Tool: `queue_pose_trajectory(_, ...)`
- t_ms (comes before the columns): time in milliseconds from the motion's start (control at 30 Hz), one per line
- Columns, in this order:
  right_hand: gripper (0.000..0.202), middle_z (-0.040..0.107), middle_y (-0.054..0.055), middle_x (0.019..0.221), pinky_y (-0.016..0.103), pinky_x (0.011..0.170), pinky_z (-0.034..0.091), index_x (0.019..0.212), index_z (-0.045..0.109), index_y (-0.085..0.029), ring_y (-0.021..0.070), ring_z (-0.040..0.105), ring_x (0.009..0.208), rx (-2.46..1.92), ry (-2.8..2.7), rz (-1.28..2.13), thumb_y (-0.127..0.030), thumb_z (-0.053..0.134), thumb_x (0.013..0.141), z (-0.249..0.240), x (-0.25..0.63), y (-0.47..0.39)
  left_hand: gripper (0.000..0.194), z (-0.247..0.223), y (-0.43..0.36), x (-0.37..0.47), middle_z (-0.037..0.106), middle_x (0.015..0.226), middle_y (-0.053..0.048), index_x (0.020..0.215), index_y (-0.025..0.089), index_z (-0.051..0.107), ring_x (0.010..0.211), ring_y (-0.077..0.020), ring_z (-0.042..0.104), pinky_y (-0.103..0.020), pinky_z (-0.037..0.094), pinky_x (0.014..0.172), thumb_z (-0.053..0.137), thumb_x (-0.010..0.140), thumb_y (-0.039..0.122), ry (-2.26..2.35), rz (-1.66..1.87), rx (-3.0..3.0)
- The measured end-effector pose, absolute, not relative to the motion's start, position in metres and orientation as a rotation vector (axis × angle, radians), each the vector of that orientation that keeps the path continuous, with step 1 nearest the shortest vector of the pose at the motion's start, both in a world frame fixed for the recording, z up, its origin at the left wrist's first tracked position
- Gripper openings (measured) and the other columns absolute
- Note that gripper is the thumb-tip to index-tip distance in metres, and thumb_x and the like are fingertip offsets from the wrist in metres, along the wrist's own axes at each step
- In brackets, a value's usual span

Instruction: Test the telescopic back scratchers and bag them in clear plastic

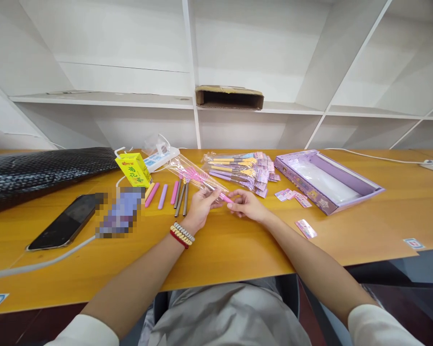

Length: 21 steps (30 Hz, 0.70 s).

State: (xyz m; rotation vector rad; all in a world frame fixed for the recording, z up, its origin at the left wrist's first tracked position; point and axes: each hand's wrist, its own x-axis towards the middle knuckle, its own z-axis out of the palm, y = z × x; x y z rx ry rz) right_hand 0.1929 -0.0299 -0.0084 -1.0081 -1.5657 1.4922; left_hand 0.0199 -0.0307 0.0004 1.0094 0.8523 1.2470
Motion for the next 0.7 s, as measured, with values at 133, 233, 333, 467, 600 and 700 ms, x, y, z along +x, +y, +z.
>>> queue_pose_trajectory(133, 0.038, 0.055, -0.005, 0.058, 0.018, 0.035, 0.024, 0.092, 0.055, -0.016, 0.0031, 0.038, 0.036, -0.956, -1.594, 1.576, -0.040, 0.069, 0.067, -0.007, 0.197, -0.028, 0.033, 0.006, -0.031, 0.020, 0.068, 0.080, -0.006, 0.083, 0.012, 0.061, 0.074, -0.0174, 0.065, -0.030, 0.054, 0.067, 0.073, 0.063, 0.036, 0.838, 1.346, 0.957)
queue_pose_trajectory(233, 0.039, 0.056, -0.005, 0.059, 0.017, 0.036, 0.026, 0.091, 0.055, -0.016, 0.0038, 0.041, 0.038, -0.899, -1.557, 1.713, -0.032, 0.075, 0.062, -0.007, 0.200, -0.027, 0.031, 0.011, -0.030, 0.018, 0.067, 0.079, -0.005, 0.081, 0.013, 0.059, 0.072, -0.0166, 0.065, -0.031, 0.054, 0.069, 0.074, 0.064, 0.035, 0.848, 1.420, 0.881)
queue_pose_trajectory(333, 0.044, 0.063, -0.001, 0.067, 0.018, 0.037, 0.031, 0.094, 0.055, -0.015, 0.0065, 0.049, 0.042, -0.830, -1.499, 1.774, -0.028, 0.077, 0.057, -0.008, 0.203, -0.027, 0.029, 0.014, -0.027, 0.015, 0.067, 0.077, -0.004, 0.080, 0.013, 0.058, 0.072, -0.0150, 0.065, -0.030, 0.054, 0.071, 0.072, 0.066, 0.035, 0.835, 1.452, 0.858)
queue_pose_trajectory(467, 0.042, 0.067, 0.004, 0.074, 0.021, 0.038, 0.038, 0.094, 0.058, -0.014, 0.0102, 0.056, 0.046, -0.758, -1.523, 1.748, -0.031, 0.075, 0.060, -0.008, 0.205, -0.027, 0.030, 0.014, -0.024, 0.011, 0.067, 0.076, -0.004, 0.083, 0.013, 0.059, 0.069, -0.0130, 0.064, -0.027, 0.054, 0.066, 0.071, 0.068, 0.036, 0.825, 1.405, 0.856)
queue_pose_trajectory(600, 0.036, 0.064, 0.000, 0.063, 0.018, 0.036, 0.034, 0.082, 0.059, -0.014, 0.0094, 0.054, 0.043, -0.818, -1.516, 1.664, -0.029, 0.078, 0.056, -0.009, 0.205, -0.026, 0.032, 0.012, -0.027, 0.012, 0.065, 0.071, -0.002, 0.084, 0.013, 0.058, 0.058, -0.0104, 0.061, -0.025, 0.054, 0.058, 0.072, 0.066, 0.035, 0.810, 1.262, 0.887)
queue_pose_trajectory(700, 0.037, 0.061, -0.002, 0.060, 0.018, 0.039, 0.036, 0.078, 0.058, -0.014, 0.0075, 0.052, 0.044, -0.839, -1.517, 1.599, -0.029, 0.080, 0.053, -0.009, 0.204, -0.025, 0.032, 0.008, -0.031, 0.017, 0.063, 0.065, 0.000, 0.082, 0.013, 0.057, 0.055, -0.0100, 0.059, -0.024, 0.053, 0.055, 0.072, 0.066, 0.037, 0.793, 1.135, 0.953)
